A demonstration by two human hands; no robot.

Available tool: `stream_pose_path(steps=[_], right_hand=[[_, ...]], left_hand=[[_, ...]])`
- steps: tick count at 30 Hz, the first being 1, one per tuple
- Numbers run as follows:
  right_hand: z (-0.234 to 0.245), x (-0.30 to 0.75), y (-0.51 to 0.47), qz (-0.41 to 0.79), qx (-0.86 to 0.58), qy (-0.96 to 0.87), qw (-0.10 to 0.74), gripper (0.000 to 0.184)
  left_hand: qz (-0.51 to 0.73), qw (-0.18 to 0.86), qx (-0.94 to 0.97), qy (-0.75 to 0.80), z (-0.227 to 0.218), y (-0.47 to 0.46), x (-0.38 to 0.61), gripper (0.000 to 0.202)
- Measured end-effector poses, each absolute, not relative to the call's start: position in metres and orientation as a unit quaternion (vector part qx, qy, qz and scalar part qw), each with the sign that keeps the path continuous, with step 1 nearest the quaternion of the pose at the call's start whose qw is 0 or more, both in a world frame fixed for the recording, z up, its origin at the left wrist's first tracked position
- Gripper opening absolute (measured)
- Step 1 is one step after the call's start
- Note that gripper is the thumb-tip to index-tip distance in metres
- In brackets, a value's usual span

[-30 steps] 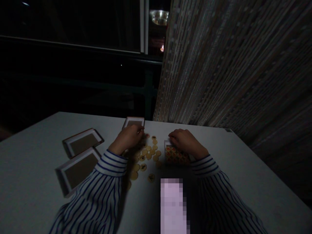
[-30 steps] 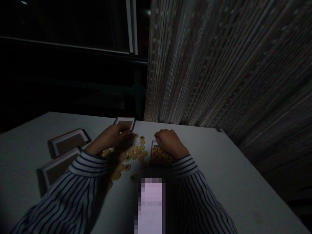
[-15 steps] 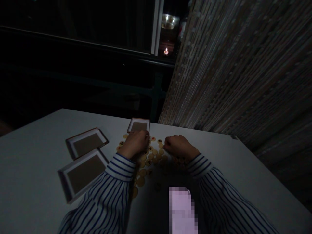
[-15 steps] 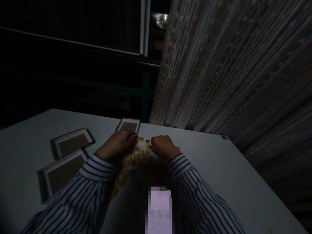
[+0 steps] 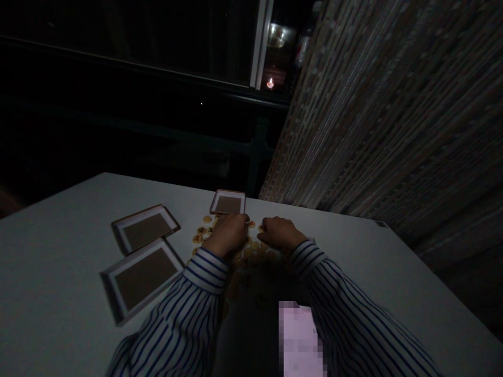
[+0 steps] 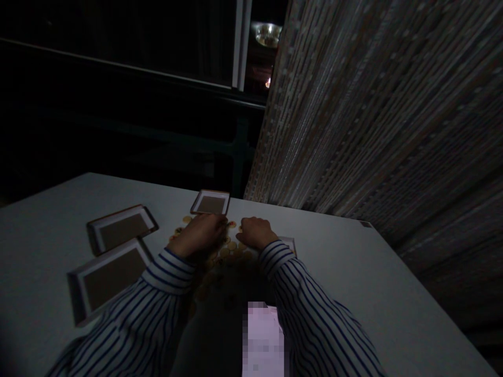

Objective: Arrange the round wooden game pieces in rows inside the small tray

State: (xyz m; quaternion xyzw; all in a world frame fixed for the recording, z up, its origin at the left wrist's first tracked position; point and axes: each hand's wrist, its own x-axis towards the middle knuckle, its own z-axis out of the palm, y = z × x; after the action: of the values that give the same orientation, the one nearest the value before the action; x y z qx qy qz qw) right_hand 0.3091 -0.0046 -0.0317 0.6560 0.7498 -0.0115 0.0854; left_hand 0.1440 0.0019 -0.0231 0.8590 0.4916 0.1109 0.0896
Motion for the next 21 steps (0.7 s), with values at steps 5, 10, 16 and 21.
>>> stream_pose_path(steps=[5, 10, 16, 21], right_hand=[[-0.035, 0.309, -0.003, -0.018, 0.659, 0.747, 0.083, 0.038], [-0.035, 0.314, -0.002, -0.037, 0.663, 0.746, 0.044, 0.032], [-0.029, 0.328, 0.000, -0.163, 0.643, 0.739, -0.112, 0.021], [-0.030, 0.336, 0.002, -0.329, 0.591, 0.697, -0.239, 0.016]], left_hand=[[0.108, 0.093, 0.858, 0.494, -0.022, 0.000, 0.144, 0.026], [0.118, 0.101, 0.860, 0.487, -0.022, 0.001, 0.144, 0.026], [0.145, 0.118, 0.853, 0.487, -0.026, 0.006, 0.142, 0.031], [0.162, 0.152, 0.856, 0.467, -0.024, 0.006, 0.140, 0.034]])
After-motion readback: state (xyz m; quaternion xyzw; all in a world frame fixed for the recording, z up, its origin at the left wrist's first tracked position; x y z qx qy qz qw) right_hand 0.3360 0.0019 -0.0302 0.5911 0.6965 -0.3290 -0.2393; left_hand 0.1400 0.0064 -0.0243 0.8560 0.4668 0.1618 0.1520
